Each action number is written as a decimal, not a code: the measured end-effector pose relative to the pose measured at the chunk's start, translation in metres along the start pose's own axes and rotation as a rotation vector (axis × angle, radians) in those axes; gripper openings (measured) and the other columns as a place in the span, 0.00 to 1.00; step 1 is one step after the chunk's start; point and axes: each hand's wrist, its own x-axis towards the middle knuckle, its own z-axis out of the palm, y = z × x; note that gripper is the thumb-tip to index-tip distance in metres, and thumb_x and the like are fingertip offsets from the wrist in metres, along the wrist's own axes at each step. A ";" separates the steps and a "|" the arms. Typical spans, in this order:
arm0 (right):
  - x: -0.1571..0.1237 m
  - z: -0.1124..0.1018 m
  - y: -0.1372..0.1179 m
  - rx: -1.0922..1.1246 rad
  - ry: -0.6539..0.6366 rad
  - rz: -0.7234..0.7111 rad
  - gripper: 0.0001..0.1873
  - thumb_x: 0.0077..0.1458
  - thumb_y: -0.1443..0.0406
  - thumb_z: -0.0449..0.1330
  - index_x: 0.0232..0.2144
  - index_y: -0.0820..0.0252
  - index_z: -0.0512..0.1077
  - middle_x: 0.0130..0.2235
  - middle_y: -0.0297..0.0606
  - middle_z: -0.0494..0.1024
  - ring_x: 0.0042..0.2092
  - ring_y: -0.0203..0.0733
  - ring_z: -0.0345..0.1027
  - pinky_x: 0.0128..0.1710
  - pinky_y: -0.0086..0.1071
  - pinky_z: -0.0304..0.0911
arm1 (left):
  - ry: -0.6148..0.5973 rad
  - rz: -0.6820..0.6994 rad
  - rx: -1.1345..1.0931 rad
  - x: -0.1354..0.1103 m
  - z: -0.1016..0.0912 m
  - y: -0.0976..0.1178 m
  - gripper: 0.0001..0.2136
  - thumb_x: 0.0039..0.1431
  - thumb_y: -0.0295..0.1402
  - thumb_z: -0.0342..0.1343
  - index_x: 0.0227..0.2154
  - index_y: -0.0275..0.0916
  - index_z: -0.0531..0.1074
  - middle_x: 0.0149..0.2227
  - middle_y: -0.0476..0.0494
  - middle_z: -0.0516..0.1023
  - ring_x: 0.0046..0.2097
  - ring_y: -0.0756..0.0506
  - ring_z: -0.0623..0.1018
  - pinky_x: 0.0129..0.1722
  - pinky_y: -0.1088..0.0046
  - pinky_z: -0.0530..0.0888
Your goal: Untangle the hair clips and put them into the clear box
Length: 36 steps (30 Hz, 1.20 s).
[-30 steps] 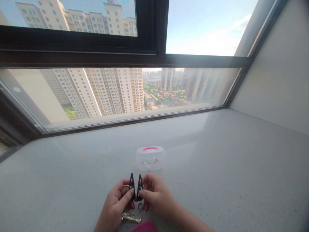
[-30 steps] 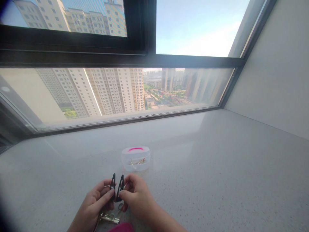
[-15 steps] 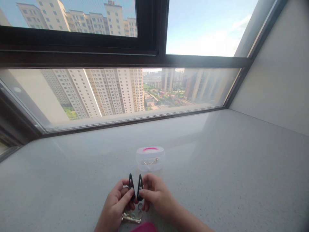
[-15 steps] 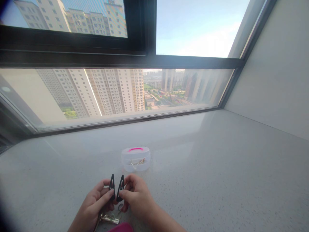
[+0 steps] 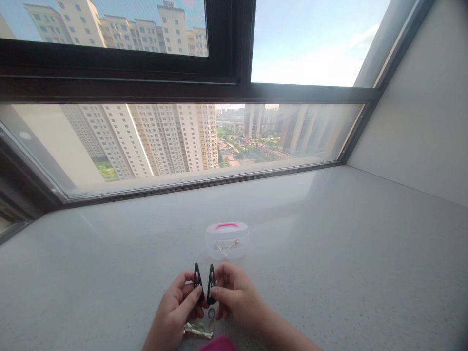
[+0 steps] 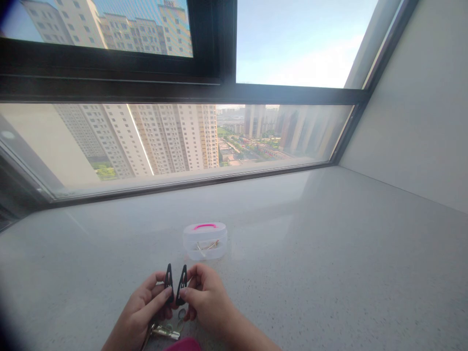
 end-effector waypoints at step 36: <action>-0.001 -0.002 0.001 -0.052 -0.028 -0.032 0.18 0.44 0.58 0.66 0.34 0.62 0.67 0.22 0.24 0.63 0.15 0.26 0.55 0.15 0.23 0.57 | -0.035 -0.021 -0.064 0.000 -0.001 -0.002 0.12 0.52 0.40 0.61 0.34 0.36 0.71 0.21 0.49 0.76 0.23 0.51 0.72 0.22 0.79 0.65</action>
